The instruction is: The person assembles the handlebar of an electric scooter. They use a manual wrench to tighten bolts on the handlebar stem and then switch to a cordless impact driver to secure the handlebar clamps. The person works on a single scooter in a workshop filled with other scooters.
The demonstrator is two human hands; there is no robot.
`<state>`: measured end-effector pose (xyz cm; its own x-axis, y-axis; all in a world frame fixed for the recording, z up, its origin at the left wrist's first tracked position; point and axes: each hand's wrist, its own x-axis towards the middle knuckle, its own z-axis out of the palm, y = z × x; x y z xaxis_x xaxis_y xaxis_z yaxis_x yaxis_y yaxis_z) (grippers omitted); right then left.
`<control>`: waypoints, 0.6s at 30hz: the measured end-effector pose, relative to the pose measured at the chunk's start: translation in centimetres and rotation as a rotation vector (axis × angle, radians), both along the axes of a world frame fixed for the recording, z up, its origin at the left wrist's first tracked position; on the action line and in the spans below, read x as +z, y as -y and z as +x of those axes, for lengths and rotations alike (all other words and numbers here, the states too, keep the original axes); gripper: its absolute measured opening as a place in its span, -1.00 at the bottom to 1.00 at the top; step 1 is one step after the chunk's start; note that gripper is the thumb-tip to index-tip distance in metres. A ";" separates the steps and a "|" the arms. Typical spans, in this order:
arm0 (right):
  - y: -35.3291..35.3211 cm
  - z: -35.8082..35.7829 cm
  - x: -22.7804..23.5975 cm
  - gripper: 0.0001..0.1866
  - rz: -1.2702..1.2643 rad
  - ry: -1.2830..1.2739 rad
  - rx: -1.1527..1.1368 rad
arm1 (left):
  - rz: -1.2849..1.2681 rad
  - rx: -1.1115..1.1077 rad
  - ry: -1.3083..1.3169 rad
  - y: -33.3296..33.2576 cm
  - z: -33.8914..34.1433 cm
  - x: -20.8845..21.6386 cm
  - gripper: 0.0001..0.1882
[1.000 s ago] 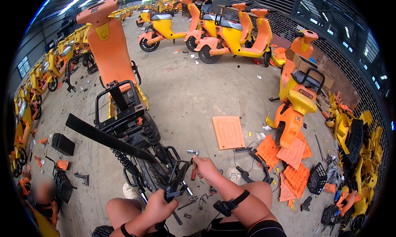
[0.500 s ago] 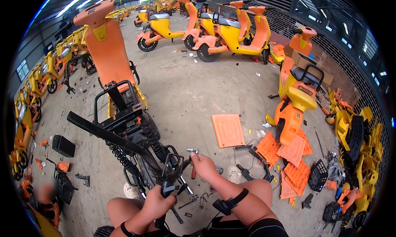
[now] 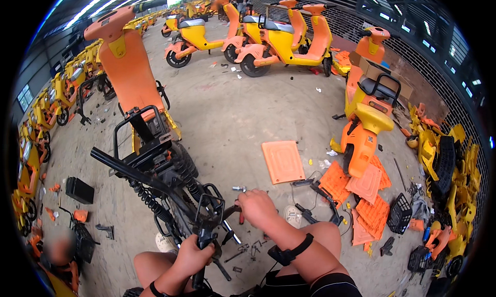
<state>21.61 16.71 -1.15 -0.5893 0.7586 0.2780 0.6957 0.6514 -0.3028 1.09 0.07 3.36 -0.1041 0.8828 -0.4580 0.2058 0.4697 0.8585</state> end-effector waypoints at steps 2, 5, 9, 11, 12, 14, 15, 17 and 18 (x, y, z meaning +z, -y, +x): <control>0.1 0.3 -0.3 -0.77 -0.027 -0.006 0.011 | -0.011 -0.002 -0.015 0.2 0.1 0.2 -0.77; 0.0 0.5 -0.3 -0.79 -0.061 0.004 0.007 | -0.007 0.014 -0.024 0.3 0.2 0.2 -0.76; 0.1 0.8 0.6 -0.80 -0.066 0.048 0.018 | -0.005 0.035 0.015 0.1 0.2 -0.3 -0.74; -0.2 0.9 0.0 -0.83 -0.068 0.041 0.034 | 0.000 0.026 0.007 -0.1 0.2 -0.5 -0.75; -0.3 0.9 -0.1 -0.84 -0.065 0.030 0.031 | 0.003 0.021 0.003 -0.2 0.3 -0.5 -0.75; -0.5 0.9 0.1 -0.86 -0.057 0.009 0.027 | 0.032 0.025 0.015 -0.6 0.6 -0.3 -0.78; -0.6 1.0 -0.2 -0.87 -0.098 -0.019 0.025 | 0.040 0.030 0.027 -0.6 0.7 -0.7 -0.78; -1.2 1.2 -0.3 -0.89 -0.128 -0.069 0.019 | 0.055 0.027 0.055 -1.0 0.7 -1.1 -0.80; -1.1 1.5 -0.5 -0.89 -0.153 -0.082 0.021 | 0.055 0.030 0.064 -1.0 1.0 -1.3 -0.80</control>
